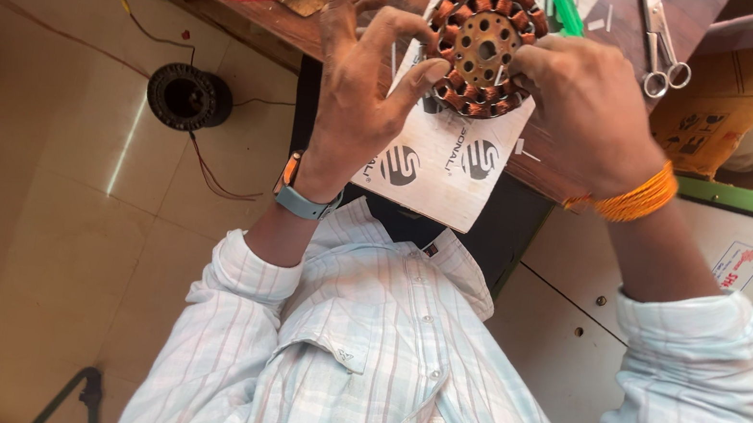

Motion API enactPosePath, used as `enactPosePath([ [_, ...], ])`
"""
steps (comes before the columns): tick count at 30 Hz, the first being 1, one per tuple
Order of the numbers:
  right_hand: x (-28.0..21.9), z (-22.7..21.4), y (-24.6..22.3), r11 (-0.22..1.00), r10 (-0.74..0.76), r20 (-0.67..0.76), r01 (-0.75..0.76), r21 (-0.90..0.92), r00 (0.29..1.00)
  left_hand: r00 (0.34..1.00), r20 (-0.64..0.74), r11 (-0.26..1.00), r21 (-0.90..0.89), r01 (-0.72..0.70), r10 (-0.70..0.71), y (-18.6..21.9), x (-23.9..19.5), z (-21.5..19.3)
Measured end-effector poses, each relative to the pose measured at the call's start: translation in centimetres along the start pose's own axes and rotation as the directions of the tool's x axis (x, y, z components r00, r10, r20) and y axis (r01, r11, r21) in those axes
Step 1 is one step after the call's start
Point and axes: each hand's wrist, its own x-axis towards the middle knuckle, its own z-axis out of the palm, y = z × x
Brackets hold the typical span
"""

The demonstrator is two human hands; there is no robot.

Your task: The person uses a green screwdriver to adjust a copper-wound stator, then cuts small white plastic pieces with scissors and inserts them into the stator slots. The work is performed on a cluttered workbench with various tools and motor parts visible.

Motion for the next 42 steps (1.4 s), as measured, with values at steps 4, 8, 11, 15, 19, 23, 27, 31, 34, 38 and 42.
enactPosePath([
  [4, 1.5, -0.8, 2.3, 0.986, -0.032, 0.130, 0.010, 0.166, 0.991, 0.999, 0.000, 0.999, 0.020, 0.036, -0.036, -0.5, -0.3, -0.1],
  [8, 2.9, -0.6, 3.1, 0.978, -0.035, 0.227, -0.013, 0.206, 0.973, 0.999, -0.005, 0.999, -0.010, 0.051, -0.051, -1.6, -0.4, -0.2],
  [11, 3.7, -0.4, 3.4, 0.978, -0.051, 0.293, -0.012, 0.209, 0.955, 0.998, -0.009, 0.997, -0.049, 0.063, -0.064, -2.3, -0.7, -0.1],
  [15, 5.0, -0.2, 3.2, 0.991, 0.005, 0.430, 0.052, -0.122, 0.903, 0.994, -0.029, 0.990, -0.098, 0.100, -0.104, -2.8, -0.7, 0.6],
  [19, 5.2, 0.0, 3.3, 0.999, -0.016, 0.384, 0.030, -0.029, 0.923, 0.986, -0.085, 0.976, -0.176, 0.126, -0.143, -2.6, -0.8, 1.4],
  [23, 4.8, 0.4, 3.3, 0.995, -0.092, 0.222, 0.100, -0.026, 0.971, 0.982, -0.136, 0.966, -0.239, 0.098, -0.133, -2.3, -0.7, 1.3],
  [27, 4.0, 0.1, 3.1, 0.996, -0.046, 0.181, 0.032, 0.080, 0.982, 0.993, -0.088, 0.970, -0.237, 0.060, -0.083, -1.6, -0.7, 0.4],
  [31, 3.7, 0.3, 2.5, 0.998, -0.008, 0.083, 0.013, -0.058, 0.997, 0.999, 0.015, 0.945, -0.324, 0.034, -0.031, -0.8, -0.7, 0.1],
  [34, 2.6, 0.5, 3.2, 0.991, 0.118, 0.094, -0.111, -0.077, 0.989, 1.000, 0.026, 0.948, -0.318, -0.004, 0.013, -0.3, -0.7, 0.3],
  [38, -0.6, 1.9, 5.5, 0.990, 0.141, -0.052, -0.142, -0.022, 0.989, 0.985, 0.124, 0.989, 0.092, 0.112, -0.123, 0.0, 0.4, 1.0],
  [42, -6.2, 4.4, 5.1, 0.771, 0.382, -0.169, -0.212, 0.601, 0.909, 0.956, 0.291, 0.972, 0.208, -0.111, 0.047, 0.2, 2.4, 2.2],
])
